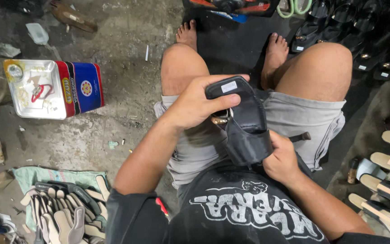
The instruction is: The person uses a heated tool to press and smooth the strap of a black high-heeled shoe. They repeatedly apply the tool to the strap's edge and sole attachment, then place the shoe on a press machine before continuing the process.
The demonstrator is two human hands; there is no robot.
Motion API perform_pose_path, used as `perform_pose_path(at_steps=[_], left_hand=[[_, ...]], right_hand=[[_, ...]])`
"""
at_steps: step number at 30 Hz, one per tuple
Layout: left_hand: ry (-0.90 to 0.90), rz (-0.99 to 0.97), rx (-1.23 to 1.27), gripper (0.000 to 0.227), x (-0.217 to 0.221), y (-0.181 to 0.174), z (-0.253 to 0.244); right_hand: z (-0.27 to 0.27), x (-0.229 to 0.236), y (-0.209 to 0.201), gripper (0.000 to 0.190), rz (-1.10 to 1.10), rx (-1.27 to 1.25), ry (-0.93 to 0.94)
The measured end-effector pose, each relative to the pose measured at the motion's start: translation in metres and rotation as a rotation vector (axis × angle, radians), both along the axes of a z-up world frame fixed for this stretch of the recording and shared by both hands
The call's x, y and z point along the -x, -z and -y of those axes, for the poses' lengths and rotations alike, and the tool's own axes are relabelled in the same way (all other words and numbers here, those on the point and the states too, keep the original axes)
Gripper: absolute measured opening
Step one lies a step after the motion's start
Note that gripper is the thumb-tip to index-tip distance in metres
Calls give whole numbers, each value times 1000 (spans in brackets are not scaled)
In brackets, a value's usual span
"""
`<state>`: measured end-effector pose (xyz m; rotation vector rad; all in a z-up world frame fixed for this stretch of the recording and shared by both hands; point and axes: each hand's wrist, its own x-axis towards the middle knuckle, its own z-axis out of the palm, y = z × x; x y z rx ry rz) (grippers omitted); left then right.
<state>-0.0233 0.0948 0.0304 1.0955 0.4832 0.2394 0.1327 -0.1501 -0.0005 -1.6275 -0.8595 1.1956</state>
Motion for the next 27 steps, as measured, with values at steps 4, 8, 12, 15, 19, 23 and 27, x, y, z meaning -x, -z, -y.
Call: perform_pose_path(at_steps=[4,8,12,15,19,23,27], left_hand=[[-26,-101,-83,39,-6,-10,5],[-38,-89,-78,37,-5,-10,8],[-52,-3,-31,37,1,-10,-2],[-160,220,46,49,8,-2,-16],[-422,255,-99,91,-2,12,-7],[-417,273,47,125,-6,16,24],[-468,234,13,137,-9,16,40]], right_hand=[[16,2,12,25,-114,-22,-28],[19,0,20,22,-176,-86,-29],[4,-16,5,40,-299,-164,-149],[-5,-24,-23,53,-171,-75,-204],[-29,-20,-58,60,338,-146,-156],[-49,-19,-79,62,539,-121,-147],[-59,-17,-82,63,609,-106,-148]])
